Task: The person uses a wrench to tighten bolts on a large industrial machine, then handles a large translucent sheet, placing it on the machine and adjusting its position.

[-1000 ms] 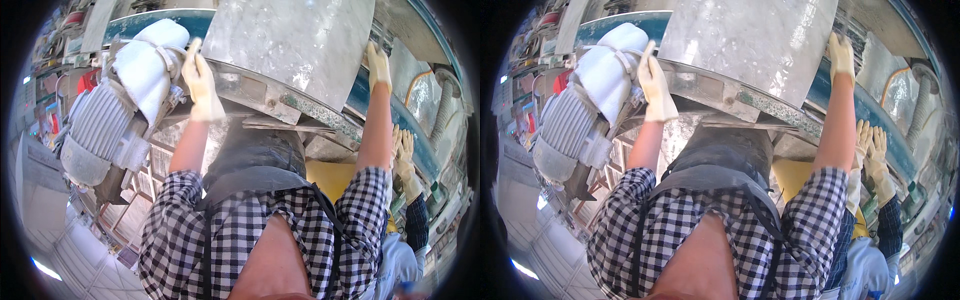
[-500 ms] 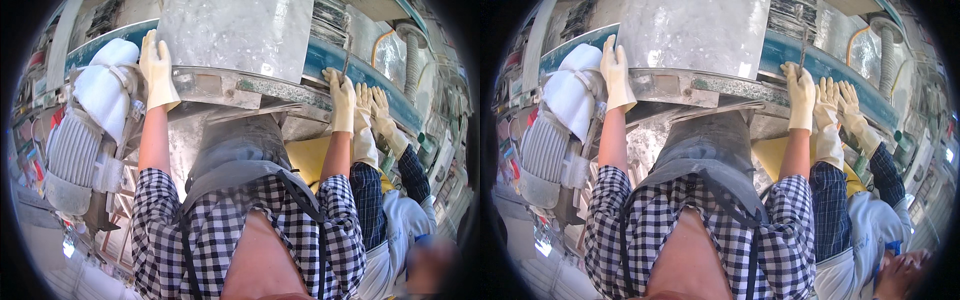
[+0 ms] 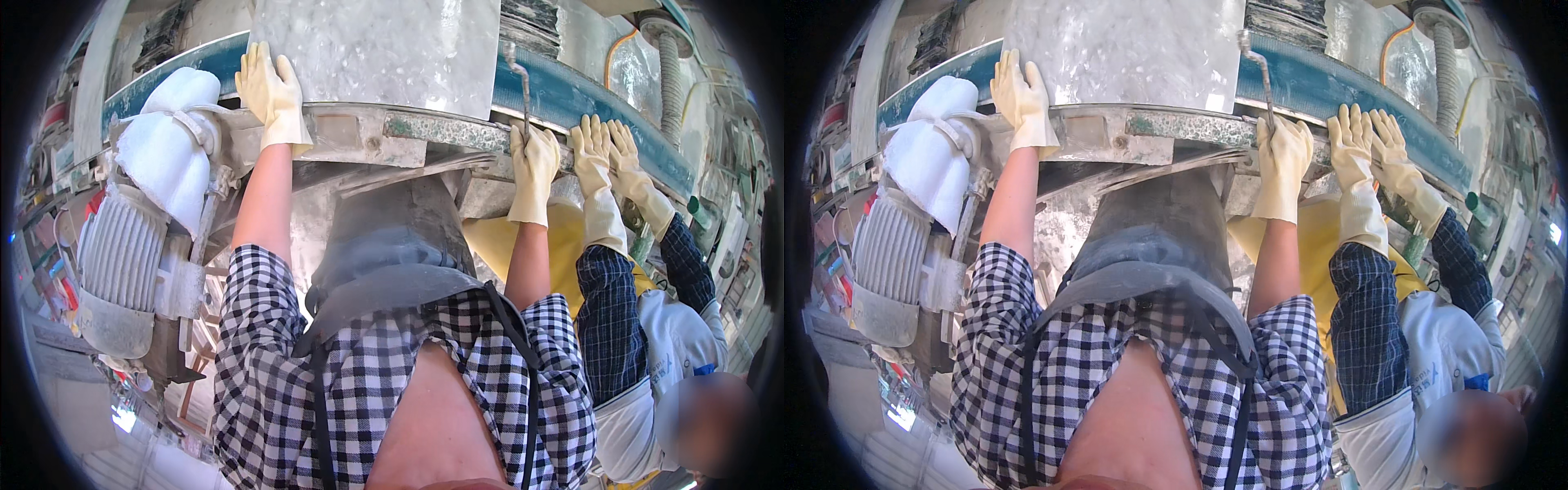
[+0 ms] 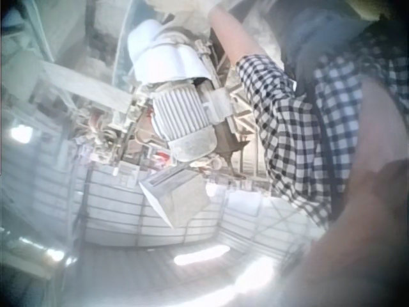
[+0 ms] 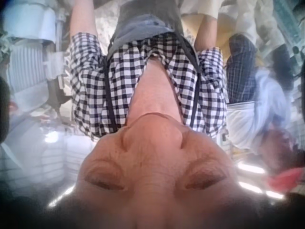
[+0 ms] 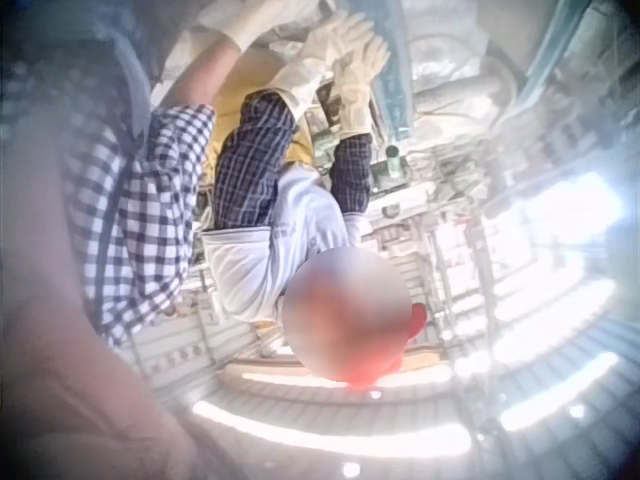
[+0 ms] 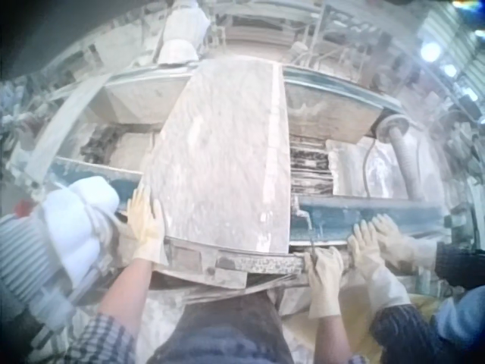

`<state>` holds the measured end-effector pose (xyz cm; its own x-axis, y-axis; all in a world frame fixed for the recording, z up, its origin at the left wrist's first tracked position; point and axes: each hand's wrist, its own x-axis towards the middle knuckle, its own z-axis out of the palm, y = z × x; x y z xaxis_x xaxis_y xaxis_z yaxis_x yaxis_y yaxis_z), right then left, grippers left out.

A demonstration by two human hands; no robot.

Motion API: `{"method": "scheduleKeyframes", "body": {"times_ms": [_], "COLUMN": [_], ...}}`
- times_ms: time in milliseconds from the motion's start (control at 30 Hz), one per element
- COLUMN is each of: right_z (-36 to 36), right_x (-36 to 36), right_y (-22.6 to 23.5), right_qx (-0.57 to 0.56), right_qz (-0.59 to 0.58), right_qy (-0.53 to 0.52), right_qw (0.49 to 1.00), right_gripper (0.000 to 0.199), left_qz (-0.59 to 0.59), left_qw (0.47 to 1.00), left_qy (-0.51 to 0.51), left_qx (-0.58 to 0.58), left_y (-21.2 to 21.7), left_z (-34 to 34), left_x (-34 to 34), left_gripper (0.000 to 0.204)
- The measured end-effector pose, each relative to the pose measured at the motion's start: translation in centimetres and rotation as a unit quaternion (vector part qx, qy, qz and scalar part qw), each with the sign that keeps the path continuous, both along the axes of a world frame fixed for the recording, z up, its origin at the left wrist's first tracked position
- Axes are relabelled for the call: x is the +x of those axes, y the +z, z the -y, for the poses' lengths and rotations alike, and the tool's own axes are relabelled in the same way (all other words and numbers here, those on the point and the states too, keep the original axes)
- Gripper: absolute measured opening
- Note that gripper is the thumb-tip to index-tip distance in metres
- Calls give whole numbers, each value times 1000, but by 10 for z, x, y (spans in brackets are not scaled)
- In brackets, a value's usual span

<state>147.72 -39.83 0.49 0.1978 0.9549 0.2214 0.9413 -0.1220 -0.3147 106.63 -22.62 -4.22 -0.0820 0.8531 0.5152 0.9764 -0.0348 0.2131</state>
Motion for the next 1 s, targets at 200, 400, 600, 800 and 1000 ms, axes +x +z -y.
{"method": "scheduleKeyframes", "body": {"times_ms": [200, 400, 600, 800, 1000], "right_z": [0, 0, -3, -8, -19], "right_x": [-4, -4, 6, -11, -33], "right_y": [-7, -5, 5, 15, 15], "right_qx": [38, 58, 10, 5, -22], "right_qz": [-7, -9, -161, -217, -249], "right_qy": [-19, -11, -14, -31, -26], "right_qw": [999, 998, 987, 976, 968], "right_gripper": [13, 14, 21, 24, 28], "left_qz": [0, -12, -33, -11, 23], "left_qw": [1000, 1000, 996, 998, 998], "left_qy": [8, 5, -65, -36, -27], "left_qx": [-20, -26, 41, 45, 54], "left_y": [2, 3, 11, 12, 14], "left_z": [-1, 1, -12, -13, -13], "left_x": [2, 2, -10, -4, -3], "left_gripper": [44, 44, 31, 29, 24]}}
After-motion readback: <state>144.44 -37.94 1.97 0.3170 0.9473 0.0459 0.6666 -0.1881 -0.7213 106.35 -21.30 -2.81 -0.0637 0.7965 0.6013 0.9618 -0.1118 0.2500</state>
